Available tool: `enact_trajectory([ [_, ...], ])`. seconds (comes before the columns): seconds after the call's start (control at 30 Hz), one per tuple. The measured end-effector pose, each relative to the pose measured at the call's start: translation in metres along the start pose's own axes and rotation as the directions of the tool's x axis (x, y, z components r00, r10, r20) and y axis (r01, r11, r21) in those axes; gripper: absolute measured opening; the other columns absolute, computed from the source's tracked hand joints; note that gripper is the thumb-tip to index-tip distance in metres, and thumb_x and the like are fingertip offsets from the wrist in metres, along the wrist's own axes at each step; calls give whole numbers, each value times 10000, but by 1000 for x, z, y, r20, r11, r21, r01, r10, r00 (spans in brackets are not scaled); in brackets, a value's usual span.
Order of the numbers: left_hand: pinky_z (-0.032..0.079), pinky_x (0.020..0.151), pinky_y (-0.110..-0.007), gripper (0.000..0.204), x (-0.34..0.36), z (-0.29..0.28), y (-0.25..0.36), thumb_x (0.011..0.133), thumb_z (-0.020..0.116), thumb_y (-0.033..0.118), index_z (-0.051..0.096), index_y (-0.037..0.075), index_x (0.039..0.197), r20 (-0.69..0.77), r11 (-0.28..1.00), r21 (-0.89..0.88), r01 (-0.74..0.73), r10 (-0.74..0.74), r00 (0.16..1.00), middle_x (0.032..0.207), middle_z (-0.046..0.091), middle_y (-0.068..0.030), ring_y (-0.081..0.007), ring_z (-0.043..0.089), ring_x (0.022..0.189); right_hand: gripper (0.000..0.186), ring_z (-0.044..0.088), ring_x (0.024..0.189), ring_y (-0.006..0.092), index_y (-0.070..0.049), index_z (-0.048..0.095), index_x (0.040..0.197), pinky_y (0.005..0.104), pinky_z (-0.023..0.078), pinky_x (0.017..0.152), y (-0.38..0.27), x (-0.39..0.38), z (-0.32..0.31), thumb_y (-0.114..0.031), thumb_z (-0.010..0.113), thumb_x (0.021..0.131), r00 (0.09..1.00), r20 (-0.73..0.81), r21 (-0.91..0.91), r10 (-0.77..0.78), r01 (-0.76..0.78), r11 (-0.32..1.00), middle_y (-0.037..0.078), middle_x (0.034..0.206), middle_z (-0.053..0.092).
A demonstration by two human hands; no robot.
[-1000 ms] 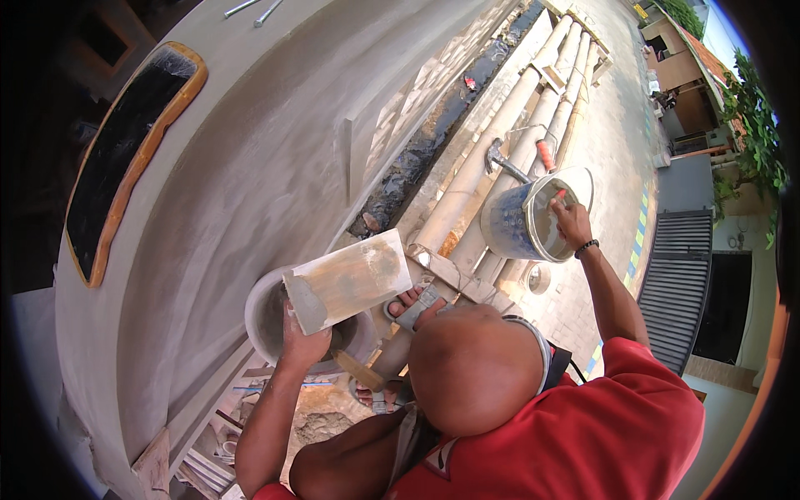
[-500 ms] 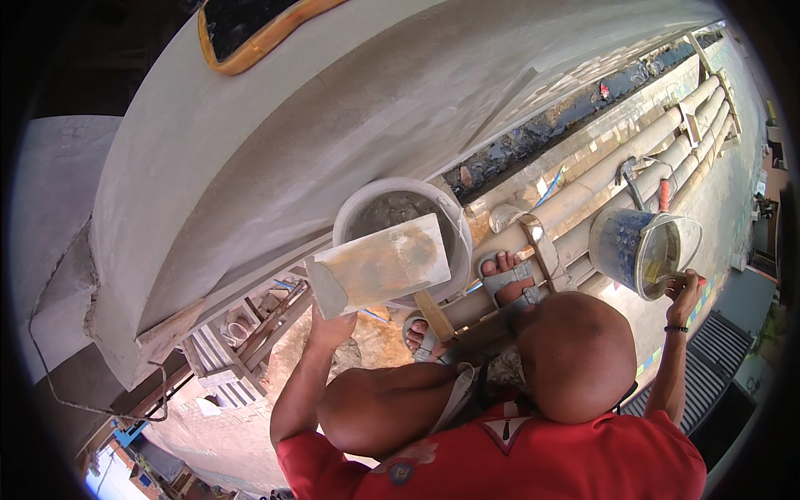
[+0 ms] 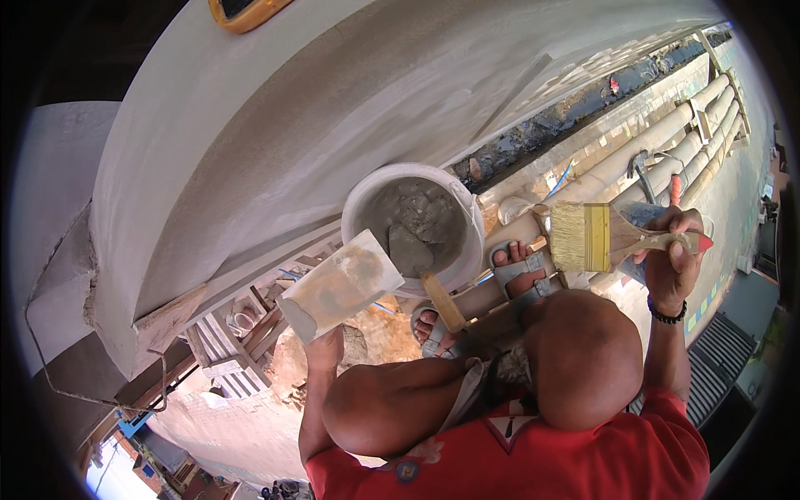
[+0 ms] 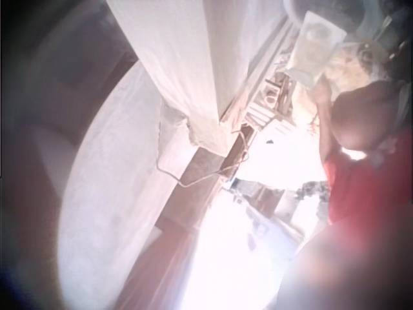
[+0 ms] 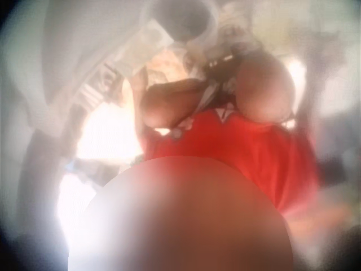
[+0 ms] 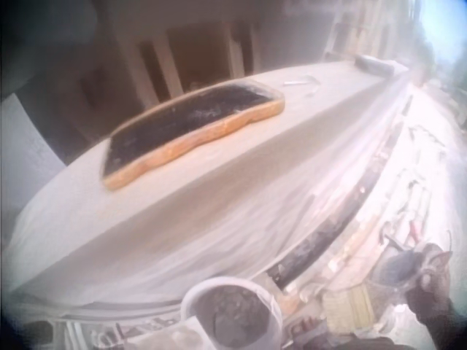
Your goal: The person scoops wet cement from a bucket with a trowel and applies it to a concrete ledge, smoothing the surface with the trowel. The person repeats this process multiple times to cover the ledge.
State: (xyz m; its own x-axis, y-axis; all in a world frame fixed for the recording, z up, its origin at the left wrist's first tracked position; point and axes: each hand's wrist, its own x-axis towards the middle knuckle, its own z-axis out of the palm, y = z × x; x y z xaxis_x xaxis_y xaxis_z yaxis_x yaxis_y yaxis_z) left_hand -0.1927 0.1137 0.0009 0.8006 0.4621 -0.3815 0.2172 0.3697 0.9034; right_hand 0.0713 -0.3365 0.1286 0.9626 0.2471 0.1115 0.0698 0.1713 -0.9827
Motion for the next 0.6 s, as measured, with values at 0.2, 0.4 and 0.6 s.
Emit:
enact_trajectory([
  [0.2,427,1038,-379,622,-14,10,3,858,738,59,429,67,1398,-81,991,-132,19,-29,996,1323,541,-69,-204,530,1200,210,623,771,276,-58,638,993,369,523,728,126,30,118,-16,662,789,777,629,-343,-10,290,894,100,949,605],
  [0.4,453,983,-348,419,-20,2,-10,896,681,37,546,19,1292,-203,961,274,15,42,978,1259,595,-81,-213,561,1150,197,611,747,254,-35,632,980,360,520,733,154,31,139,-7,644,785,746,661,-399,78,262,879,86,908,592],
  [0.6,454,953,-339,314,-15,-8,-29,891,674,41,621,15,1199,-154,872,488,36,45,987,1211,628,-92,-223,573,1109,183,621,883,238,0,599,1044,364,559,794,83,32,73,-37,609,865,935,322,-101,151,-124,987,147,1010,575],
])
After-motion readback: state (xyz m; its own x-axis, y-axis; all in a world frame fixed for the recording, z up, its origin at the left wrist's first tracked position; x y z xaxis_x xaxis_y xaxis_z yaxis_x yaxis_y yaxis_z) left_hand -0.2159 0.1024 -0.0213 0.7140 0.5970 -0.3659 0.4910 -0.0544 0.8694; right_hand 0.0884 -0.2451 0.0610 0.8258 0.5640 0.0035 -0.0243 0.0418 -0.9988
